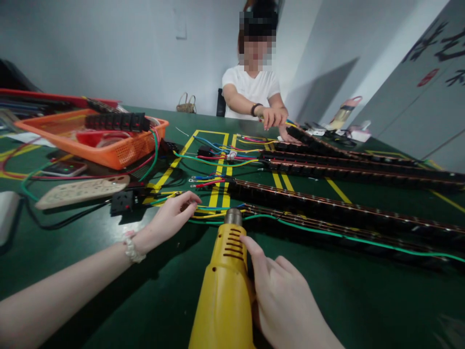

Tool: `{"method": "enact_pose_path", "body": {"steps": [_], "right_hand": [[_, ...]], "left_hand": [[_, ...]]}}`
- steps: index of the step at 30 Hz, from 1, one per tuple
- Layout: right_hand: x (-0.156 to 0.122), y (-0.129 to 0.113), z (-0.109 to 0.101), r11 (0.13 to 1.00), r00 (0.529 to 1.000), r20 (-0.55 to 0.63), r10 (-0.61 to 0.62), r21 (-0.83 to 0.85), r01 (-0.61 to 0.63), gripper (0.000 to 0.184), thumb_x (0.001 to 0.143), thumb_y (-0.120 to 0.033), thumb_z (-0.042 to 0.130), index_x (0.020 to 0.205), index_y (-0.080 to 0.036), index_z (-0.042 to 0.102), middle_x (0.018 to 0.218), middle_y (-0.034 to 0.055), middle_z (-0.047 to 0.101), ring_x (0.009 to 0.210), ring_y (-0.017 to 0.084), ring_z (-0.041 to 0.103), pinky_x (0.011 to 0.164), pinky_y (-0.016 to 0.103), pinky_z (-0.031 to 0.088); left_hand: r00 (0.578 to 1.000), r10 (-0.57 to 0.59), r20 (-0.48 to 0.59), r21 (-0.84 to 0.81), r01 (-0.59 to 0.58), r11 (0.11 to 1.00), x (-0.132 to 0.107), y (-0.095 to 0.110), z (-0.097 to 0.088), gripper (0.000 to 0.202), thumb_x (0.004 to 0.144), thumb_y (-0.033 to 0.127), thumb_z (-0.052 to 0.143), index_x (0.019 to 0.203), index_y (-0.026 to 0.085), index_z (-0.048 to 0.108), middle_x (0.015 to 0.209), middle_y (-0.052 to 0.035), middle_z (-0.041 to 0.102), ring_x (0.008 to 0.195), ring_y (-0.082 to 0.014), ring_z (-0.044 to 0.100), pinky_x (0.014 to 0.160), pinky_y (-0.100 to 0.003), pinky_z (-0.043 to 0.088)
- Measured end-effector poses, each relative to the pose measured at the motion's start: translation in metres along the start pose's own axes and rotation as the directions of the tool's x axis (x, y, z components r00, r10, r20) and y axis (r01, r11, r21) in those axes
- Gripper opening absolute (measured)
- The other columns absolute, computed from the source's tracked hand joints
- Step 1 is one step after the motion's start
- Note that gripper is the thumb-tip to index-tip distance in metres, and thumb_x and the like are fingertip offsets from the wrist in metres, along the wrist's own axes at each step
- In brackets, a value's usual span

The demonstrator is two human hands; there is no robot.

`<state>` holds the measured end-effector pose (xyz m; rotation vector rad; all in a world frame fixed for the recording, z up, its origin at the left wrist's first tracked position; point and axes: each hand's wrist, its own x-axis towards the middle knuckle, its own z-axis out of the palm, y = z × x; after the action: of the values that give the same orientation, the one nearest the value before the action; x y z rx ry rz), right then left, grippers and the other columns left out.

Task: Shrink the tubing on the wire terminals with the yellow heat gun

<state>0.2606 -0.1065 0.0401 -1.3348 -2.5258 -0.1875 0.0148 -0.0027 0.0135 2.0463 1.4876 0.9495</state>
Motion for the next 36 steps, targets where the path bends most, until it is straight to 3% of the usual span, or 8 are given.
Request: {"method": "enact_pose_path", "body": {"steps": [5, 12, 22, 28, 36], "right_hand": [[-0.0020, -0.0007, 0.0016, 0.998, 0.998, -0.032, 0.059, -0.005, -0.059, 0.056, 0.063, -0.004, 0.038, 0.118, -0.012, 0.034, 0.072, 0.0062, 0.069, 0.057, 0.019, 0.065, 0.054, 0.029, 0.050], [-0.0010, -0.0018, -0.0022, 0.995, 0.996, 0.039, 0.080, 0.050, -0.082, 0.036, 0.063, -0.001, 0.039, 0.092, -0.023, 0.038, 0.070, 0.0008, 0.062, 0.053, 0.018, 0.059, 0.047, 0.028, 0.045], [-0.0034, 0.0019, 0.0029, 0.983, 0.992, 0.094, 0.085, 0.155, -0.099, 0.032, 0.069, -0.003, 0.040, 0.094, -0.023, 0.038, 0.074, 0.0009, 0.060, 0.060, 0.018, 0.062, 0.053, 0.029, 0.048], [-0.0018, 0.0023, 0.0009, 0.990, 0.999, 0.040, 0.016, 0.140, -0.021, 0.027, 0.073, -0.004, 0.037, 0.092, -0.023, 0.037, 0.075, 0.0022, 0.061, 0.063, 0.018, 0.062, 0.056, 0.029, 0.049], [-0.0042, 0.0018, 0.0032, 0.988, 0.997, 0.015, -0.073, 0.139, 0.070, 0.032, 0.072, -0.005, 0.038, 0.098, -0.023, 0.038, 0.075, -0.0017, 0.066, 0.062, 0.014, 0.063, 0.057, 0.025, 0.045]], "left_hand": [[1.000, 0.019, -0.009, 0.279, -0.015, 0.960, -0.0013, 0.0028, -0.0028, 0.017, 0.085, 0.029, 0.046, 0.095, 0.023, 0.059, 0.070, 0.0014, 0.060, 0.078, -0.0200, 0.055, 0.074, -0.033, 0.033], [1.000, 0.009, 0.004, 0.380, -0.010, 0.925, -0.0017, -0.0007, -0.0012, 0.022, 0.086, 0.035, 0.045, 0.098, 0.024, 0.060, 0.095, -0.0039, 0.059, 0.096, -0.0246, 0.054, 0.079, -0.037, 0.034], [1.000, -0.005, 0.000, 0.308, 0.005, 0.951, -0.0009, -0.0059, 0.0001, 0.017, 0.086, 0.035, 0.051, 0.092, 0.022, 0.060, 0.093, -0.0041, 0.056, 0.094, -0.0243, 0.054, 0.080, -0.037, 0.038], [1.000, 0.024, 0.001, 0.362, -0.023, 0.932, -0.0018, -0.0056, 0.0008, 0.014, 0.088, 0.032, 0.050, 0.085, 0.019, 0.055, 0.096, -0.0050, 0.056, 0.096, -0.0244, 0.051, 0.079, -0.037, 0.037], [0.991, 0.043, -0.128, 0.044, -0.038, 0.998, 0.0039, -0.0038, -0.0013, 0.015, 0.089, 0.033, 0.050, 0.083, 0.019, 0.050, 0.080, 0.0000, 0.061, 0.075, -0.0165, 0.056, 0.074, -0.031, 0.037]]}}
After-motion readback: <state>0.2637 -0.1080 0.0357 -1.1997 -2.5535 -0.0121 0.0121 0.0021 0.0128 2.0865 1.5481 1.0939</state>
